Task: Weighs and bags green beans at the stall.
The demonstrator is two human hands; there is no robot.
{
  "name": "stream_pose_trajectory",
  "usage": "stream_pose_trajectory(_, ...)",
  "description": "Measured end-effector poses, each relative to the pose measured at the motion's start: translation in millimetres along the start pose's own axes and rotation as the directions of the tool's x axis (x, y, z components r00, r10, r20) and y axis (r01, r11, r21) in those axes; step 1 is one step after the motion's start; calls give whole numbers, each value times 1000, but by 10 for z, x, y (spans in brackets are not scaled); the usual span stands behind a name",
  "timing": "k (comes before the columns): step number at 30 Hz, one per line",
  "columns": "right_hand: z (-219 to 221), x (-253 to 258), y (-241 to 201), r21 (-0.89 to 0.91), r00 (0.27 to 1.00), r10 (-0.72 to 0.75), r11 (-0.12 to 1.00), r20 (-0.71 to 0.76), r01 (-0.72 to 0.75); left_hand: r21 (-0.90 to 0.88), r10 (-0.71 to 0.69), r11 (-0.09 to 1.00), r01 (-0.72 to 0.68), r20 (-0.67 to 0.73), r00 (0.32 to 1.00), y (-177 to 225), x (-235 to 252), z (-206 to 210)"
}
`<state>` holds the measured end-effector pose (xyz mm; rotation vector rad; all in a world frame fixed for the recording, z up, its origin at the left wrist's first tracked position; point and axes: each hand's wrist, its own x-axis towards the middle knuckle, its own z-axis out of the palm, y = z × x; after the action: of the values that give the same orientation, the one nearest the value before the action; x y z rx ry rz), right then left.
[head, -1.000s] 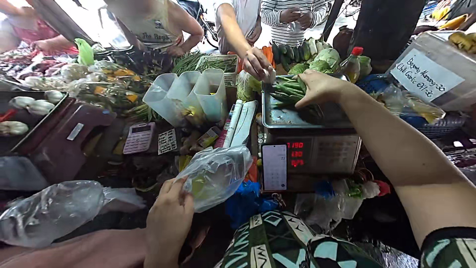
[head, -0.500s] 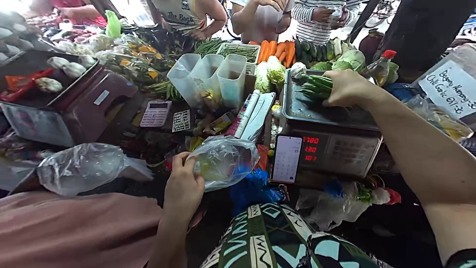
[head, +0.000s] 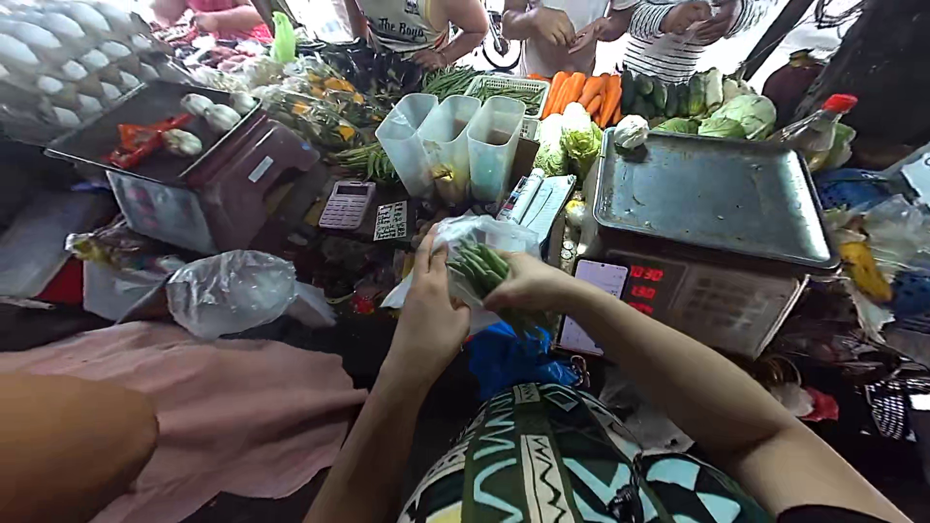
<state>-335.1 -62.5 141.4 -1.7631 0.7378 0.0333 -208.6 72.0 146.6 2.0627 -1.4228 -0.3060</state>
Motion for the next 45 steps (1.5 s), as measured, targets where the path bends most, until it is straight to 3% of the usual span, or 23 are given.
stream_pose_trajectory(3,126,224,3,22,994,101,995,45,-102,22,5,1000,-4,-37,999,-66,-53,106)
stream_pose_trajectory(7,221,354,82,214,976,137,962,168,-172,9,27,1000,-26,-123,992,-179,-89,117)
stream_pose_trajectory(10,293,351,102,375,974,89,913,207,-163,-63,195,980,-190,91,977,-177,-178,108)
stream_pose_trajectory(12,299,268,103,457,980,60,878,188,-141,-79,293,956,-282,283,913,-138,-241,105)
stream_pose_trajectory(13,319,273,140,514,984,60,847,167,-139,-66,311,950,-306,308,899,-114,-290,101)
stream_pose_trajectory(17,413,320,247,630,986,12,768,167,-116,13,359,932,-363,123,925,-131,-526,-33)
stream_pose_trajectory(19,410,249,255,521,974,-44,850,222,-80,-7,361,932,-361,6,932,-249,-557,-116)
stream_pose_trajectory(22,442,172,238,138,963,-27,990,269,-11,-33,295,954,-299,-87,952,-466,-483,-170)
stream_pose_trajectory(25,465,35,119,-234,952,109,971,284,-41,-87,220,971,-221,-19,975,-574,-452,-233)
stream_pose_trajectory(29,360,-188,86,-341,951,140,939,276,-39,-145,207,970,-196,65,976,-600,-480,-345)
stream_pose_trajectory(36,199,-855,374,-435,993,-120,893,8,111,-208,191,965,-159,148,970,-598,-498,-333)
stream_pose_trajectory(37,213,-963,493,-442,970,-236,877,-56,188,-234,198,959,-156,166,966,-572,-497,-317)
stream_pose_trajectory(38,250,-1054,661,-452,901,-404,841,-158,298,-276,215,948,-160,183,959,-546,-495,-306)
stream_pose_trajectory(40,309,-1197,1012,-453,668,-653,746,-355,489,-398,267,902,-165,216,939,-496,-484,-289)
stream_pose_trajectory(41,331,-1271,1179,-425,563,-701,713,-438,557,-461,293,873,-156,241,925,-459,-482,-278)
stream_pose_trajectory(43,395,-1440,1459,-287,425,-624,727,-656,624,-523,329,839,-147,274,903,-381,-476,-256)
stream_pose_trajectory(45,383,-1591,1662,-198,307,-396,833,-865,516,-534,360,829,-166,284,889,-348,-452,-244)
